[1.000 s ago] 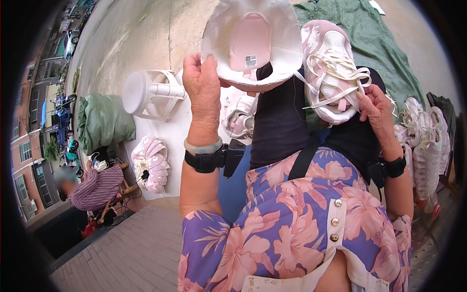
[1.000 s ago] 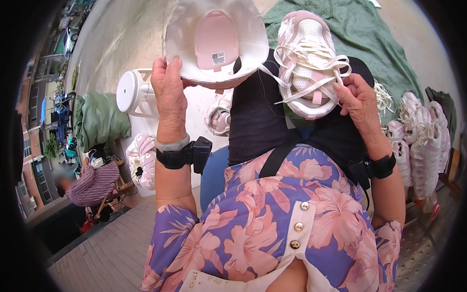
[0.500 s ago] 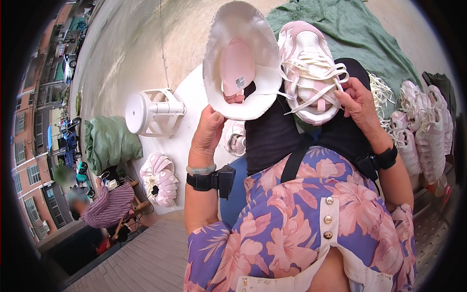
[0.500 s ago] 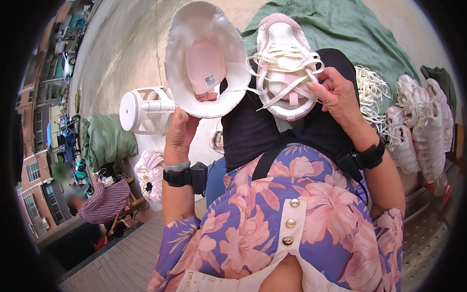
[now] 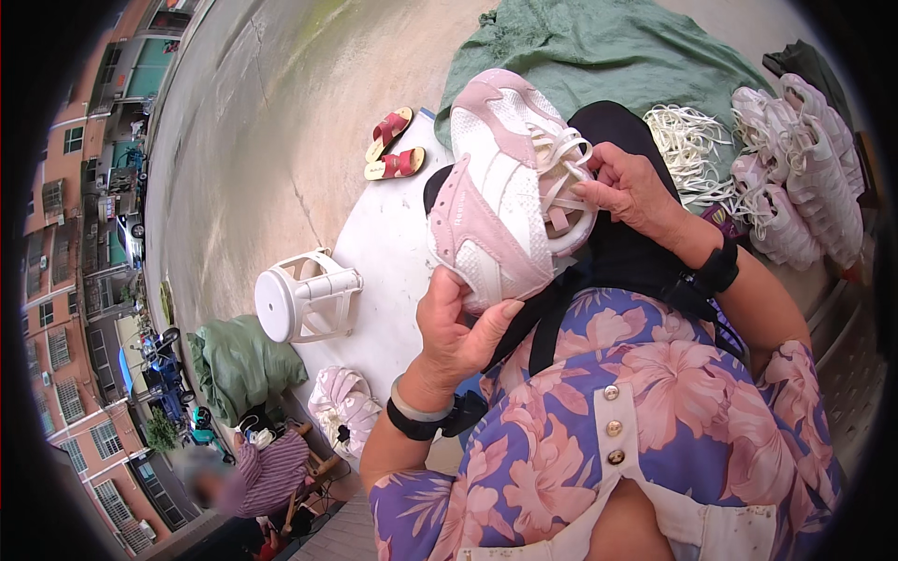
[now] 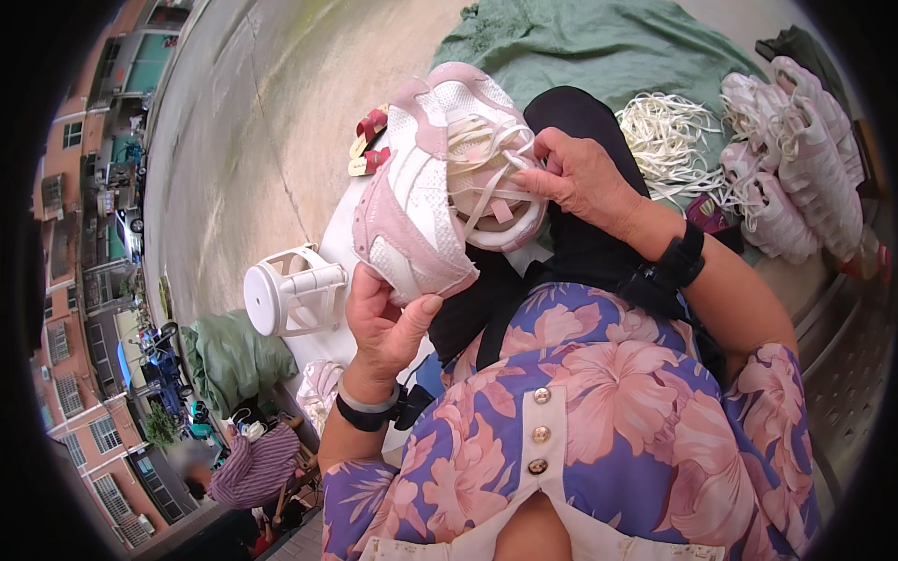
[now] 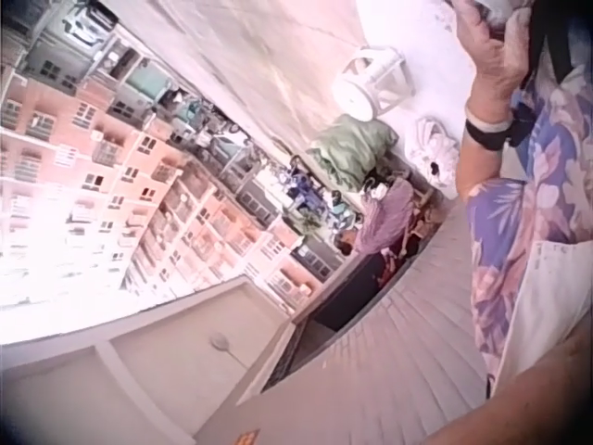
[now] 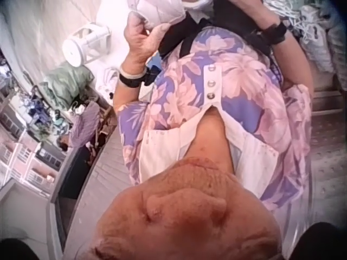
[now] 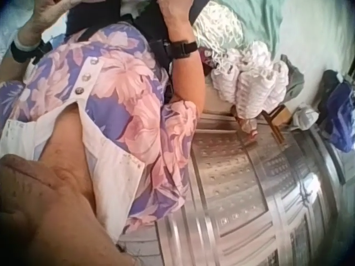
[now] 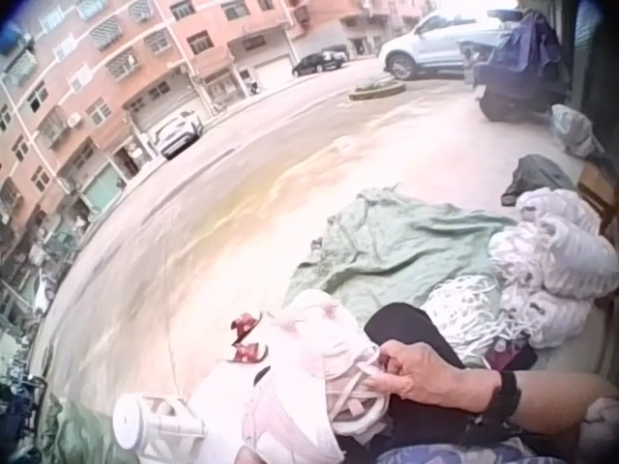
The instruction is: The person laces a shoe by hand, threading a lace through the eyelets and pulling it tight. After finishing, they set the shoe aside and pick up a new lace from a pile to begin again.
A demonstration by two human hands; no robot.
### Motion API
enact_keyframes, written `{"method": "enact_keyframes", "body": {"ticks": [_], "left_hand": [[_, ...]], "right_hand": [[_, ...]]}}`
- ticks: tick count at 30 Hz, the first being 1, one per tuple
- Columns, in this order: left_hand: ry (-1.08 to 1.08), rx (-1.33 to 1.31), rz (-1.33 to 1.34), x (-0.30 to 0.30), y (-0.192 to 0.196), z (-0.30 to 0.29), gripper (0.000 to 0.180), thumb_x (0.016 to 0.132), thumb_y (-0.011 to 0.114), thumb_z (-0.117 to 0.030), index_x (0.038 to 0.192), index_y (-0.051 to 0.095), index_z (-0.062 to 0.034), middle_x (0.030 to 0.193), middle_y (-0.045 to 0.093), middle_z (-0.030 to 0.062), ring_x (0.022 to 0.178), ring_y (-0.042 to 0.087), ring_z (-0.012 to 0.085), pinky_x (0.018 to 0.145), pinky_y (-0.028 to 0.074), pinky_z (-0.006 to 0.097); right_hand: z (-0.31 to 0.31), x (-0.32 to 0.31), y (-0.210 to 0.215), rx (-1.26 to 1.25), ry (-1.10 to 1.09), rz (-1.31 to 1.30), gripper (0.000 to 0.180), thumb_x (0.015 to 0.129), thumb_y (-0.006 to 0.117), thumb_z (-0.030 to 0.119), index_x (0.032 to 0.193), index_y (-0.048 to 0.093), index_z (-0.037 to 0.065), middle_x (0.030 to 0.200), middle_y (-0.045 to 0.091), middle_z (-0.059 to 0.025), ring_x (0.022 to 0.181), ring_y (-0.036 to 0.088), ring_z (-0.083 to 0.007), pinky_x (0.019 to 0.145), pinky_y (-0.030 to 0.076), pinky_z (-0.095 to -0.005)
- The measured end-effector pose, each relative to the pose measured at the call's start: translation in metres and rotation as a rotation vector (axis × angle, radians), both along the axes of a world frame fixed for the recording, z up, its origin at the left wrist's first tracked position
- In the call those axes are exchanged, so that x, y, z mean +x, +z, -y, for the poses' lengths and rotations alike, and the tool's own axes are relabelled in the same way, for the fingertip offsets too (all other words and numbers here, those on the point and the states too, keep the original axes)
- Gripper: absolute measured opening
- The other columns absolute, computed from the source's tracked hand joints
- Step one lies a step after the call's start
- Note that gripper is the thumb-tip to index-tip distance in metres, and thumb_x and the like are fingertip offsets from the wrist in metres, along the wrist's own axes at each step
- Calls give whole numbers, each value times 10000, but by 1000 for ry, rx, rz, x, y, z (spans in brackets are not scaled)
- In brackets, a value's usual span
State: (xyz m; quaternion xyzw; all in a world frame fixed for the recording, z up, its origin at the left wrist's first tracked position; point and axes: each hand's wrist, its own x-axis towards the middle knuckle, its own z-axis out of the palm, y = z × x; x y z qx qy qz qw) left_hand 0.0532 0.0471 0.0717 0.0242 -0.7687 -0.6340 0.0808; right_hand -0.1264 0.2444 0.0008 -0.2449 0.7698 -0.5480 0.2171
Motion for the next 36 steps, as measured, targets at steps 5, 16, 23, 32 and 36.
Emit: {"method": "enact_keyframes", "body": {"ticks": [5,16,23,32,36], "left_hand": [[-303,-541,-133,-42,-4,-31,388,663,684,-33,980,464,12,854,504,194,761,496,376,666,392,429],[-356,-890,-317,-63,-22,-50,408,581,755,-109,911,532,-20,777,547,102,675,525,278,588,412,375],[234,-985,-374,-48,-11,-8,423,792,692,-203,1119,509,-7,889,608,107,797,600,236,746,482,337],[110,-357,286,-45,-21,-5,479,965,443,-316,1311,377,8,759,625,79,524,522,72,439,444,217],[-15,-375,309,-64,-11,-5,502,973,416,-284,1374,314,0,833,645,108,601,580,105,521,485,226]], "right_hand": [[-9,-6,-12,-186,98,192,205,881,575,175,970,547,-7,635,563,-34,535,525,-89,501,424,-239],[-9,17,31,-68,-14,-704,533,653,731,356,1009,562,-3,1005,561,-163,920,548,-319,785,450,-394],[-10,19,25,10,1,-792,476,682,682,340,999,568,5,982,571,-140,879,565,-286,720,425,-369],[-6,17,25,-27,-11,-810,398,720,657,243,1018,567,-5,985,585,-147,860,578,-295,710,440,-372],[-6,13,17,-72,-45,-750,346,747,636,178,1021,562,-20,976,596,-176,862,585,-326,742,464,-391]]}}
